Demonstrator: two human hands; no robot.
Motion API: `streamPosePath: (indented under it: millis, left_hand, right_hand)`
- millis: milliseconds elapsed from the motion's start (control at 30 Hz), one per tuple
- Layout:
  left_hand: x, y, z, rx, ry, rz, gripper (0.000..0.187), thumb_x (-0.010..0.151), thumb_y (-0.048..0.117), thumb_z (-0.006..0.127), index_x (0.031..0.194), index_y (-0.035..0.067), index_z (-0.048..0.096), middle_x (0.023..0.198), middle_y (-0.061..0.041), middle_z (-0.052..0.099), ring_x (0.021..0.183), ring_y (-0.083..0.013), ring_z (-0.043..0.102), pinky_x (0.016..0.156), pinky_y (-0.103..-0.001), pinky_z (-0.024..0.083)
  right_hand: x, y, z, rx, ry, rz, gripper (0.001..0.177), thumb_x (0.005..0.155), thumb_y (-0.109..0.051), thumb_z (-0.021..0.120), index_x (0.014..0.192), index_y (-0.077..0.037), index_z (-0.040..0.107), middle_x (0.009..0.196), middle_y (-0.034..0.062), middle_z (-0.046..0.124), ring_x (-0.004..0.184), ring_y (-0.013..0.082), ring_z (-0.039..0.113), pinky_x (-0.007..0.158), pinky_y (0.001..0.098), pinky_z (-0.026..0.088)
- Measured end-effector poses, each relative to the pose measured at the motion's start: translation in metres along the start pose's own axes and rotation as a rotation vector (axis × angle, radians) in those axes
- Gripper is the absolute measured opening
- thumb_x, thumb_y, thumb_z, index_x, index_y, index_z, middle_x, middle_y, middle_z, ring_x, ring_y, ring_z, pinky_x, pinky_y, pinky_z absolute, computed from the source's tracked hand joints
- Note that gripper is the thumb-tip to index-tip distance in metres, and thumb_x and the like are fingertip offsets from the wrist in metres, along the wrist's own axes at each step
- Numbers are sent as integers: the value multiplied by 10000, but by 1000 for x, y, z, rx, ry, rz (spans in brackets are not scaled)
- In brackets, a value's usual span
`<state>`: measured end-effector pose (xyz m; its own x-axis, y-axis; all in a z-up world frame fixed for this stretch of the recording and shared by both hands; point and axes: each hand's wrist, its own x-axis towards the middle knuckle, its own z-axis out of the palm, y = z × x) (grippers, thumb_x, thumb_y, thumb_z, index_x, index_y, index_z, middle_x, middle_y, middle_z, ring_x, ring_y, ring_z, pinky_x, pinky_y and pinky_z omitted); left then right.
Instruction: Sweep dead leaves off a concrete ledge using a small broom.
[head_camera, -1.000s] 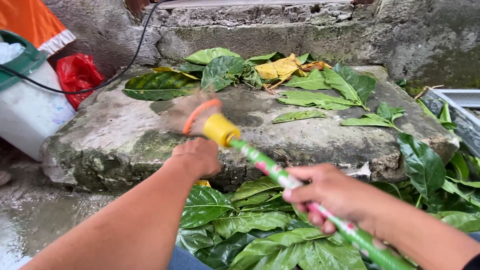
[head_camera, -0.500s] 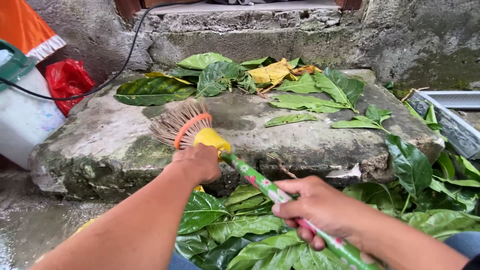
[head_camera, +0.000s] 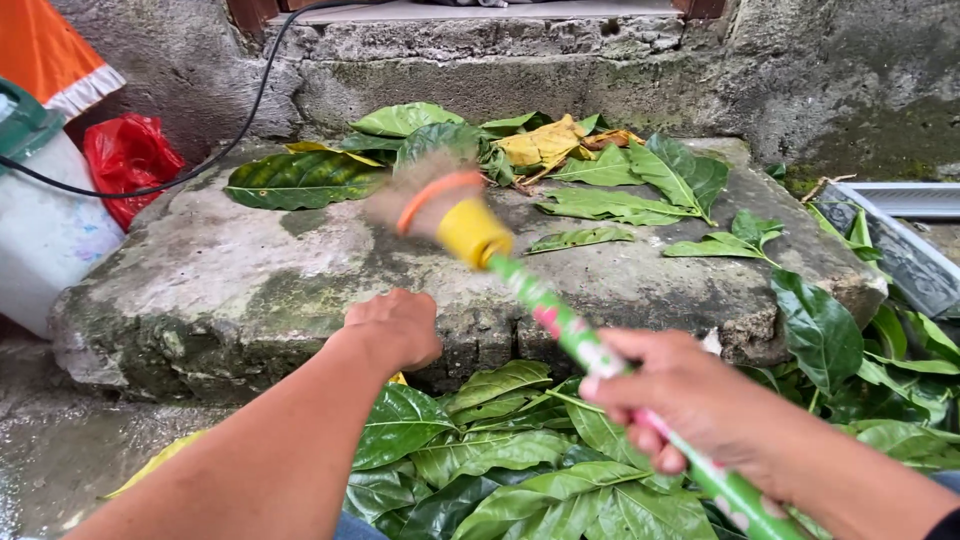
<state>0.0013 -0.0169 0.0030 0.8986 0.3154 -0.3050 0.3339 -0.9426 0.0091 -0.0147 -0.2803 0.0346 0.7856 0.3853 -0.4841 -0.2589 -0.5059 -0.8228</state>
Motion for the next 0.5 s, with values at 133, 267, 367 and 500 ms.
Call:
streamPosePath:
  millis: [133, 267, 367, 500]
  left_hand:
    - [-4, 5, -3, -25, 14, -5, 469, 921, 287, 682, 1340, 83, 638, 1415, -105, 616, 1305, -295, 609, 1096, -441, 490]
    - [-8, 1, -4, -28, 46, 13, 430, 921, 237, 662, 1334, 121, 642, 1437, -105, 578, 1334, -310, 569, 1102, -451, 474]
    - [-3, -3, -1, -46, 24, -11, 405, 922, 212, 649, 1313, 110, 667, 1411, -109, 615, 1307, -311, 610, 1092, -441, 499]
    - [-3, 0, -2, -19, 21, -15, 396, 925, 201, 653, 1309, 103, 665, 1393, -124, 627, 1297, -310, 614, 1083, -450, 500]
  right_hand:
    - [13, 7, 11, -56, -87, 80, 328, 961, -131, 689, 1276, -183, 612, 629, 45, 520, 402, 117, 465, 328, 252, 373]
    - [30, 4, -7, 77, 104, -3, 208, 948, -138, 682, 1097, 5, 652, 633, 47, 512, 421, 113, 426, 325, 258, 338]
    - [29, 6, -15, 245, 203, -96, 213, 931, -94, 671, 1075, 59, 636, 656, 33, 503, 452, 95, 425, 323, 244, 323]
    - [5, -7, -10, 333, 218, -135, 270, 900, -112, 699, 1142, -4, 646, 623, 14, 488, 419, 89, 394, 301, 238, 295]
